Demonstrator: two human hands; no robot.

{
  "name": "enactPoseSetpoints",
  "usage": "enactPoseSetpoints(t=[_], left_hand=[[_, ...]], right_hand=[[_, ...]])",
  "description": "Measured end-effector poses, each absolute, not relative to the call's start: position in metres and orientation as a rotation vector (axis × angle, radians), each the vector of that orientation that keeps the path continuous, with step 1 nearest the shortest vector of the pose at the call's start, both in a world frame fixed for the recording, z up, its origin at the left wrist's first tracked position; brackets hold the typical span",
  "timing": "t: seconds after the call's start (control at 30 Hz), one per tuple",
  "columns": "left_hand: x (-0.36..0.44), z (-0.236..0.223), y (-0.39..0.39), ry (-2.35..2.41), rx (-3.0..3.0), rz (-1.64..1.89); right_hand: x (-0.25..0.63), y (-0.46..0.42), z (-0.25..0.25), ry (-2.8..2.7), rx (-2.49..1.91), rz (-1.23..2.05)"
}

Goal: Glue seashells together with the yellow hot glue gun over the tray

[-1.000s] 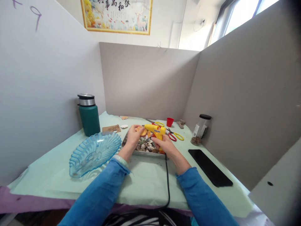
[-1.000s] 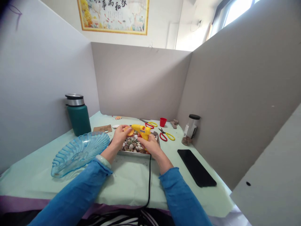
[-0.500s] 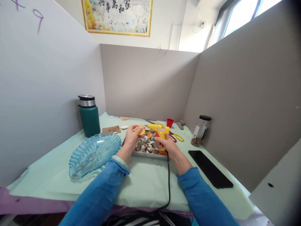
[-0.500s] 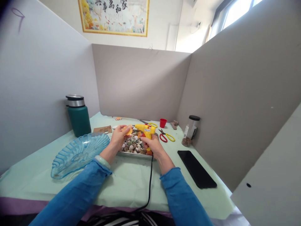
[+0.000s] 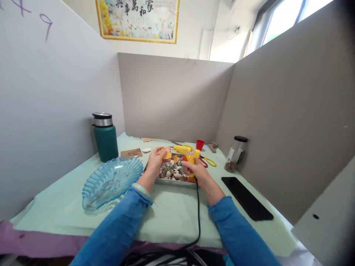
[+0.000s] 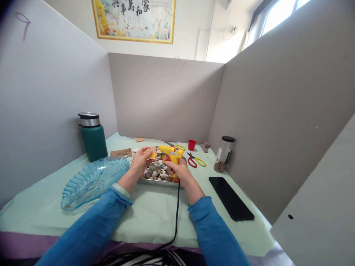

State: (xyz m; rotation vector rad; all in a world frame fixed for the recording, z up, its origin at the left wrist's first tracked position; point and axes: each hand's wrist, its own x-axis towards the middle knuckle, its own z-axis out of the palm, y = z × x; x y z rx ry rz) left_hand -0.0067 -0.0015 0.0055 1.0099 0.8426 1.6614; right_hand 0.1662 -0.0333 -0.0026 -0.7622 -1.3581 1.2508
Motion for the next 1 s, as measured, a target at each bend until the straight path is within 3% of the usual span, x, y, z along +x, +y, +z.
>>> enactPoseSetpoints(t=[1.0], left_hand=[[-0.0099, 0.002, 0.0061, 0.746, 1.003, 1.737]], right_hand=[[0.1672, -0.0288, -0.0068, -1.332, -0.781, 1.316]])
